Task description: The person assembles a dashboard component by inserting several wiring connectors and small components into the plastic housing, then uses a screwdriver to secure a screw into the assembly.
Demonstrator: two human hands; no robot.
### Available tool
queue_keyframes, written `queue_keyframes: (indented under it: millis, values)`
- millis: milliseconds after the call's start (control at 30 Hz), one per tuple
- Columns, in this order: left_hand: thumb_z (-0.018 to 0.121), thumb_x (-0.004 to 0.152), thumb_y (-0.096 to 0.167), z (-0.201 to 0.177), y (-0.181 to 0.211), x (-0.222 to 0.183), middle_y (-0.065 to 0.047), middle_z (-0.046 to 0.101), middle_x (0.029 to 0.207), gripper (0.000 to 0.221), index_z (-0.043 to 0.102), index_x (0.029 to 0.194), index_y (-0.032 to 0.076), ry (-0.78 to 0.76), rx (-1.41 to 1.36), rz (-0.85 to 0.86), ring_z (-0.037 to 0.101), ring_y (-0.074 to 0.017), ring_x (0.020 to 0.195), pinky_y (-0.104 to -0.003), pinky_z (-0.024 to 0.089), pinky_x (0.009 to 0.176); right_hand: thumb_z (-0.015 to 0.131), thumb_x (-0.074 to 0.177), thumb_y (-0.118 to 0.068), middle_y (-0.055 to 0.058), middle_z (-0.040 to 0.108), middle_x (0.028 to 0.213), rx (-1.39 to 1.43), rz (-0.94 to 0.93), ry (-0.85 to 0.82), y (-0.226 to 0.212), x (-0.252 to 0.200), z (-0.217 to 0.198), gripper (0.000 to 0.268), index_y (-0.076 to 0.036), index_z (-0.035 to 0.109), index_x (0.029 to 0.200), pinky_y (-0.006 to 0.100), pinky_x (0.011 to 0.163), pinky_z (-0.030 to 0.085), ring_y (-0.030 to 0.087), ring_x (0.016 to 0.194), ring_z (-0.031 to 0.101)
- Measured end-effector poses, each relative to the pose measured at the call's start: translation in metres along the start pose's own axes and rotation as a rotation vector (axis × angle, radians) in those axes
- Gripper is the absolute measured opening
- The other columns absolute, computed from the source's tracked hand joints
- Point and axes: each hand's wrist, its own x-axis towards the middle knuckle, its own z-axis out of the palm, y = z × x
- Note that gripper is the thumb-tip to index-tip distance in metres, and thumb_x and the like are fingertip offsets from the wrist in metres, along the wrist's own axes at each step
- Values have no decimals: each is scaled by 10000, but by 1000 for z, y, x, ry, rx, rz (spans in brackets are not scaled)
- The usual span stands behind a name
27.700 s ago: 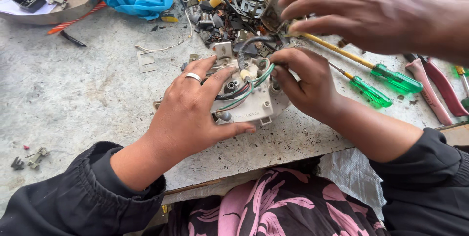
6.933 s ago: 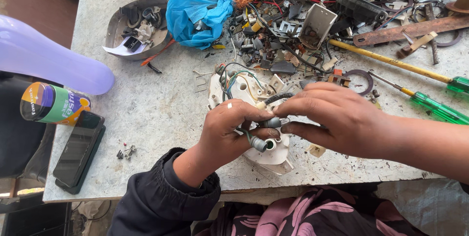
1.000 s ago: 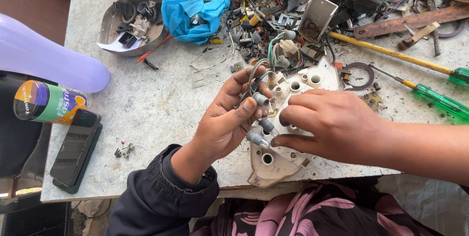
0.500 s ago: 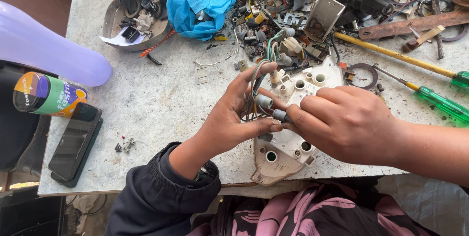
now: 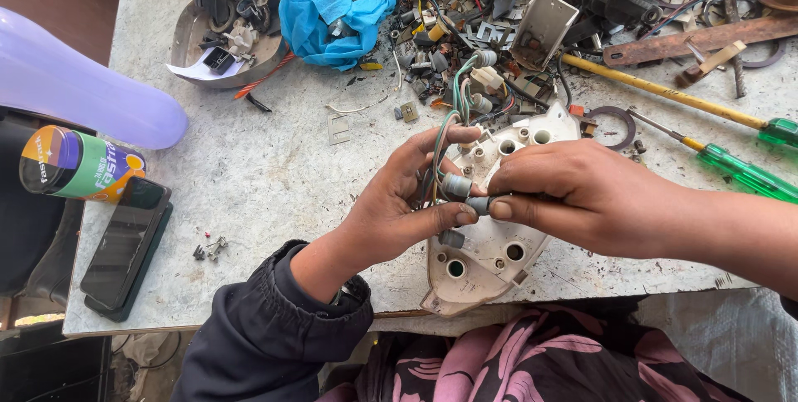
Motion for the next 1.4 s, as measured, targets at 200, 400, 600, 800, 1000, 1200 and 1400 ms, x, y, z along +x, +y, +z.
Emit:
queue_keyframes:
  millis: [200, 400, 600, 800, 1000, 1200, 1400]
  values:
    - [692, 982, -112, -6, -4, 1, -59, 627, 1175, 740, 333, 1605, 64, -64, -48, -2, 661, -160, 1235, -310, 578, 1060, 600, 943, -352, 31, 651, 778, 286, 157, -164, 19, -8, -2, 325, -58, 720, 1010, 337, 625, 504, 149, 719, 614]
    - [698, 945, -136, -16, -6, 1, -135, 693, 1208, 743, 359, 1571, 77, -59, -143, -91, 698, -191, 1162, -332, 610, 985, 628, 1044, -191, 40, 531, 749, 1111, 324, -130, 52, -22, 7, 289, 44, 644, 1212, 296, 562, 403, 118, 655, 465]
    - [702, 959, -122, -17, -6, 0, -156, 698, 1209, 683, 385, 1533, 70, -73, -167, -78, 705, -209, 1169, -339, 621, 949, 561, 975, -126, 66, 573, 826, 1352, 290, 32, 55, -16, 0, 262, 32, 572, 1183, 287, 508, 373, 136, 652, 505]
    - [707, 965, -127, -16, -6, -2, -166, 695, 1211, 669, 389, 1530, 38, -70, -134, -56, 689, -205, 1190, -339, 608, 986, 605, 1054, -190, 54, 562, 768, 1261, 358, 117, 51, -15, -3, 218, 21, 608, 1110, 275, 469, 338, 118, 590, 451]
    - [682, 989, -95, -15, -6, -1, -136, 642, 1248, 702, 317, 1567, 67, -31, -123, -26, 669, -179, 1206, -325, 587, 1037, 754, 830, -387, -22, 663, 647, 210, 117, 6, 25, -16, 9, 261, -157, 747, 954, 302, 425, 432, 123, 484, 593]
    - [656, 1040, -72, 1, -14, 0, -105, 603, 1231, 667, 309, 1589, 83, 67, -47, 88, 622, -118, 1151, -268, 535, 1006, 784, 856, -449, 55, 686, 735, -386, -265, 147, 5, -15, 29, 417, -79, 708, 1034, 416, 522, 516, 264, 660, 697]
    - [664, 1080, 2, 7, -10, 1, -100, 617, 1240, 598, 319, 1564, 62, 88, -6, 107, 621, -130, 1200, -291, 527, 1085, 768, 825, -260, 58, 695, 779, -446, -378, 241, 2, -12, 24, 300, -52, 686, 1025, 389, 519, 519, 242, 680, 708]
